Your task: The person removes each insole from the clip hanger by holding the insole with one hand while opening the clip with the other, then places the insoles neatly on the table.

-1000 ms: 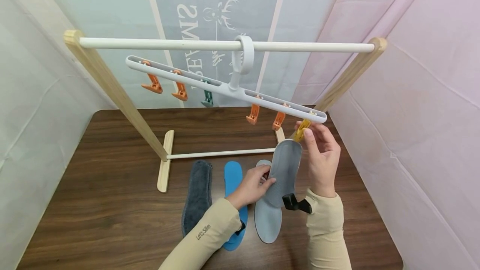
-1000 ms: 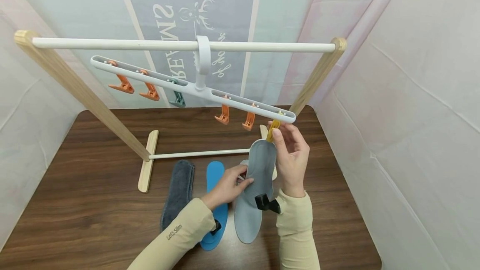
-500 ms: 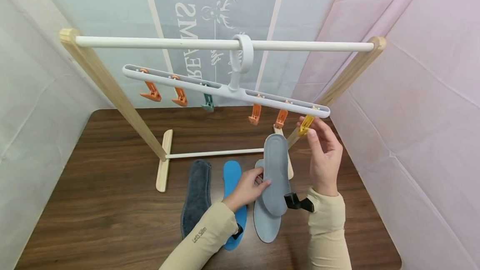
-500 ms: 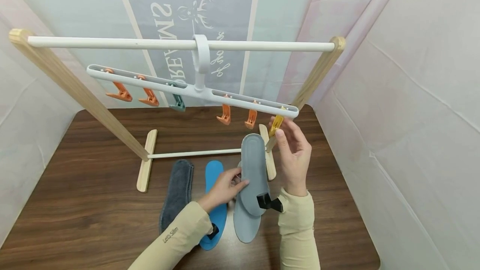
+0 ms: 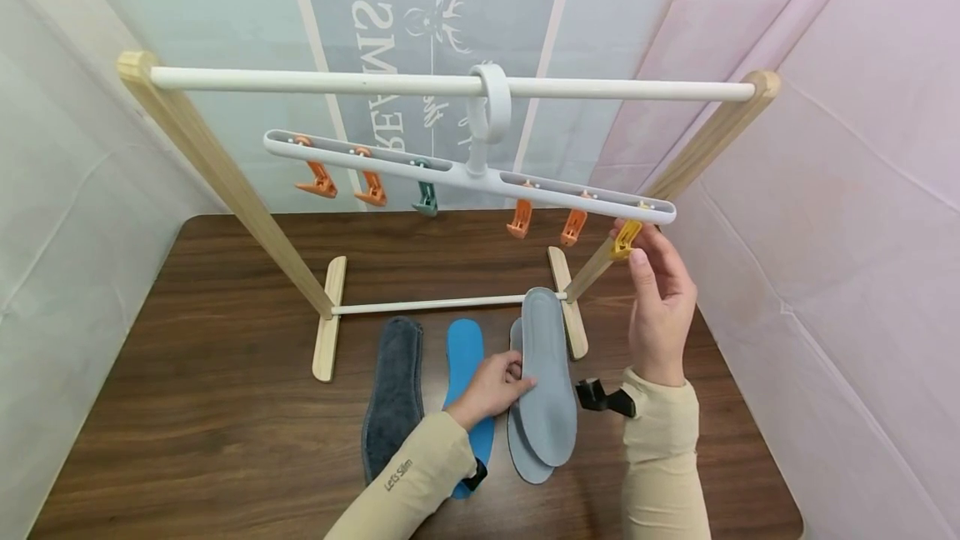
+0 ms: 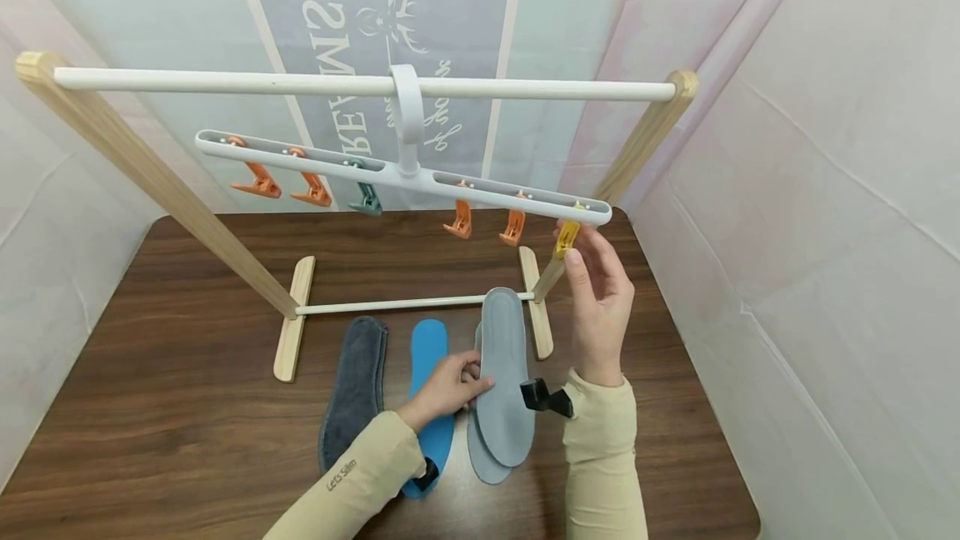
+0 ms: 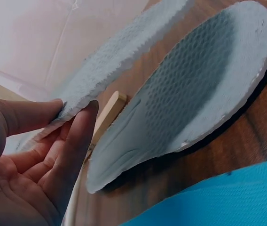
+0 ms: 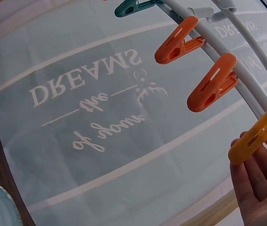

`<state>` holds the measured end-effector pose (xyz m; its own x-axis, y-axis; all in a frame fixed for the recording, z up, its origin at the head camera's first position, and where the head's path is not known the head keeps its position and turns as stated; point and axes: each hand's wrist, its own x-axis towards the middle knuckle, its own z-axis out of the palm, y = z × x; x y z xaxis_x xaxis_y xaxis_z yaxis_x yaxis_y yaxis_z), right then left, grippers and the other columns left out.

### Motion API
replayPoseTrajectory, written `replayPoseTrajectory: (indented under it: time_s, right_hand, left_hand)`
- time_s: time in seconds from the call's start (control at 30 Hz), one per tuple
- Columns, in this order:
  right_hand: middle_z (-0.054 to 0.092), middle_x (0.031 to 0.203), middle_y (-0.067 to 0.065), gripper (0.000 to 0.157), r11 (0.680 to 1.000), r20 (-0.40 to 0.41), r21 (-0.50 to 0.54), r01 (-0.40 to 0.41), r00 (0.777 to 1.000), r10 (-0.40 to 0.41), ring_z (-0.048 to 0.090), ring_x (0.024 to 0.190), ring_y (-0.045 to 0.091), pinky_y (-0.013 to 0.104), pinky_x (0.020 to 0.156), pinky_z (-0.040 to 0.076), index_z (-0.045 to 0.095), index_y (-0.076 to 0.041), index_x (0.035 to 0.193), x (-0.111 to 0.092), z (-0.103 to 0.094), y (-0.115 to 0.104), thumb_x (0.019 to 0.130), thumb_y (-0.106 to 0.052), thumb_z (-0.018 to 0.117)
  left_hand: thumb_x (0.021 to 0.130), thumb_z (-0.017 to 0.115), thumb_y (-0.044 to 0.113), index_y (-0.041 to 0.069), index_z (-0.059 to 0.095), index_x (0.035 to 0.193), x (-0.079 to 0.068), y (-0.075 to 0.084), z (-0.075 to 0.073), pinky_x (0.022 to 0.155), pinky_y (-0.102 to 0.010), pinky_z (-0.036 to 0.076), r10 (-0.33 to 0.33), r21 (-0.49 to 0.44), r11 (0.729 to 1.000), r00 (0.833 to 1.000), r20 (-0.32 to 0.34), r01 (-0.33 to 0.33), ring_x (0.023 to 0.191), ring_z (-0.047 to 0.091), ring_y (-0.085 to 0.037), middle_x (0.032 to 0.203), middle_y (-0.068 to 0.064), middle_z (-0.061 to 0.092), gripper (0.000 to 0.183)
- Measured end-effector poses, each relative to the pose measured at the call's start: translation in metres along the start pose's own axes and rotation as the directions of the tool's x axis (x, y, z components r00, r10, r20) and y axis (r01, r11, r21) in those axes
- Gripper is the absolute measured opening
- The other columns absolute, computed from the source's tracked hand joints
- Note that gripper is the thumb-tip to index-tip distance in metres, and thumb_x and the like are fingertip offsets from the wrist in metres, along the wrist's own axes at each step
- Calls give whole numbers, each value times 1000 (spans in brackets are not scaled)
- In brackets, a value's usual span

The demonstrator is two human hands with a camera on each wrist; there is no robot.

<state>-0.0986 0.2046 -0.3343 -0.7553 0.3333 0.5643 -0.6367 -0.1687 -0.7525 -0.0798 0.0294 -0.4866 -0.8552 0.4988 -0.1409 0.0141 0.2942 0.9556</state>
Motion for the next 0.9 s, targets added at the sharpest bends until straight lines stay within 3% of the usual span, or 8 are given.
replayPoseTrajectory:
  time_s: [0.23, 0.57, 0.9]
  right_hand:
    - [69, 113, 14, 28, 1000, -16, -1, 5, 1000, -5, 64, 108, 24, 27, 93, 48, 60, 6, 121, 1, -2, -1, 94, 3, 54]
    - [68, 114, 14, 29, 1000, -10, 5, 5, 1000, -5, 64, 110, 23, 27, 97, 48, 59, 7, 121, 0, -5, 1, 93, 3, 55]
    - [68, 115, 10, 29, 1000, -48, 11, -19, 999, 20, 61, 109, 19, 25, 96, 47, 62, 5, 120, -4, -8, 1, 92, 5, 56]
  left_hand:
    - [88, 66, 3, -4, 58, 92, 0, -7, 3, 53, -28, 54, -82, -74, 994, 996, 18, 83, 52, 51, -8, 68, -1, 46, 11]
    - [87, 66, 1, -7, 59, 100, 0, -14, 6, 55, -32, 56, -150, -96, 984, 988, 22, 151, 54, 56, -14, 73, -5, 51, 17]
    - [86, 68, 2, -11, 55, 109, 1, -21, 9, 51, -30, 54, -161, -15, 987, 987, -8, 161, 55, 65, -30, 80, -11, 62, 30]
